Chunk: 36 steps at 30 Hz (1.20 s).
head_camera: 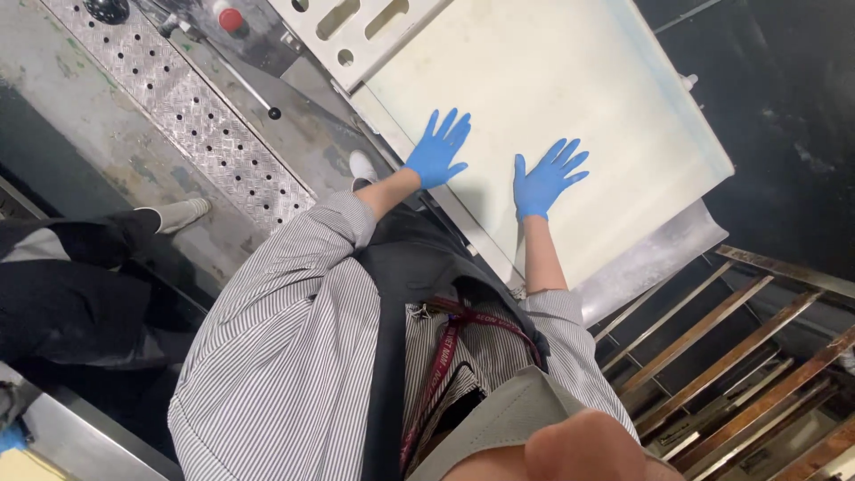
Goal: Using an industrial dough sheeter machine to flatten and fold a large piece of dough.
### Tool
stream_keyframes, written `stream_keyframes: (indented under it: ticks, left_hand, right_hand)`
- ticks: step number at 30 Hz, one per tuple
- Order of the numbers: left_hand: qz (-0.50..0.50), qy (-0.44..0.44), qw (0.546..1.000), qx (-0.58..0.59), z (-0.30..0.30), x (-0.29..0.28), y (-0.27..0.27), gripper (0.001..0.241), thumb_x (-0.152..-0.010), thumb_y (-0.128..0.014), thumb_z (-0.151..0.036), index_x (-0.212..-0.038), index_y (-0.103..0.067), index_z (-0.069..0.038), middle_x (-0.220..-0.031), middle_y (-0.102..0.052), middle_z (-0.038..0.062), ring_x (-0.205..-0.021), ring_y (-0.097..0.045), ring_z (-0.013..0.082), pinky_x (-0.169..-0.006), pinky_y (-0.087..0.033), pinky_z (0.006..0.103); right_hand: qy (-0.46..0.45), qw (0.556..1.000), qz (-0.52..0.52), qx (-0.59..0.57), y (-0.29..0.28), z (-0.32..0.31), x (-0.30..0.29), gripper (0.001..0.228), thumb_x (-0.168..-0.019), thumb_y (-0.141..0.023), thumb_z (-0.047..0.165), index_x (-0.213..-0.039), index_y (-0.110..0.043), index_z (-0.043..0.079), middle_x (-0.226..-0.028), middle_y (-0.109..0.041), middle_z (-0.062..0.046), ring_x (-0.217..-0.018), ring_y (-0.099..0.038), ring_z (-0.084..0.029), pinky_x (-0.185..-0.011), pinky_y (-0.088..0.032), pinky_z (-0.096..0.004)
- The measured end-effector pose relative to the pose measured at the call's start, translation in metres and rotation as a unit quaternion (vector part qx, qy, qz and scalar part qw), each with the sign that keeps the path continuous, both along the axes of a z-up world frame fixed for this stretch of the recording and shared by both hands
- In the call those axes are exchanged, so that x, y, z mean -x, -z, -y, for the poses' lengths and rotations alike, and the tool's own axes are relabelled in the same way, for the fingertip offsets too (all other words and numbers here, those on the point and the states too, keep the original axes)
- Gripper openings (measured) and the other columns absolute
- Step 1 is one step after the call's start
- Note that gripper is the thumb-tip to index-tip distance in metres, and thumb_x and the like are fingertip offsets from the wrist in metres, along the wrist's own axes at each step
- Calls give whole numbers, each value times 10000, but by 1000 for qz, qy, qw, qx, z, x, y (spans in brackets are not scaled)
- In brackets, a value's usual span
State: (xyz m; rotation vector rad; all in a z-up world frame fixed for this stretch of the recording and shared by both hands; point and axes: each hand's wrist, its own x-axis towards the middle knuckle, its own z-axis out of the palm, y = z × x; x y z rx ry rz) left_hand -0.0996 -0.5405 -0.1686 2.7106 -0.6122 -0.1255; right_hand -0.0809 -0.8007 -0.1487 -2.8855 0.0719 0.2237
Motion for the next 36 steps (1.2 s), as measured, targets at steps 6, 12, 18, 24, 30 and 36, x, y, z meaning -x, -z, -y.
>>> stream_keyframes:
  ticks: [6, 12, 18, 24, 30, 36]
  left_hand:
    - [-76, 135, 984, 84, 39, 16, 10, 846, -969, -605, -465, -1599, -315, 20, -1713, -234, 189, -1598, -157, 361, -1313, -96, 517]
    - [-30, -20, 999, 19, 22, -27, -4, 925, -976, -620, -547, -1598, -257, 33, -1691, -206, 217, -1572, -115, 398, -1275, -57, 568]
    - [28, -221, 975, 13, -34, -78, -9, 1031, -942, -650, -605, -1616, -237, 57, -1679, -177, 259, -1540, -87, 470, -1257, -69, 590]
    - [40, 20, 999, 7, 22, -73, 56, 624, -1027, -578, -391, -1556, -471, -78, -1652, -356, 150, -1541, -234, 416, -1258, -105, 593]
    - [72, -40, 988, 131, 109, -28, 126, 402, -1155, -452, -224, -1491, -570, -37, -1583, -536, 130, -1497, -464, 360, -1280, -354, 464]
    - [-299, -315, 656, 618, 115, -38, 119, 445, -1106, -484, -298, -1330, -636, 55, -1288, -701, 150, -1166, -629, 283, -1040, -501, 398]
  right_hand:
    - [-2, 1000, -7, -7, -5, 10, -23, 1015, -996, -569, 604, -1624, -173, -87, -1703, -15, -303, -1546, 69, -552, -1203, 68, -719]
    - [-33, 999, -14, 5, -5, 10, -49, 959, -1008, -538, 609, -1645, -197, -22, -1703, -24, -290, -1543, 60, -554, -1198, 68, -724]
    - [-73, 997, 7, -2, 7, 4, -76, 921, -1022, -541, 597, -1651, -221, 7, -1709, -34, -279, -1548, 46, -555, -1199, 69, -725]
    - [-79, 996, 15, -26, 7, -10, -117, 863, -1039, -538, 576, -1654, -257, 40, -1709, -41, -258, -1546, 47, -553, -1194, 79, -732]
    - [-45, 984, 130, -109, 65, -1, -146, 729, -1016, -662, 476, -1528, -416, 20, -1636, -256, -256, -1510, -142, -511, -1195, -77, -655]
    - [155, 929, 127, -311, 130, 67, -152, 495, -894, -845, 195, -1232, -511, 59, -1018, -623, -124, -935, -631, -269, -901, -560, -453]
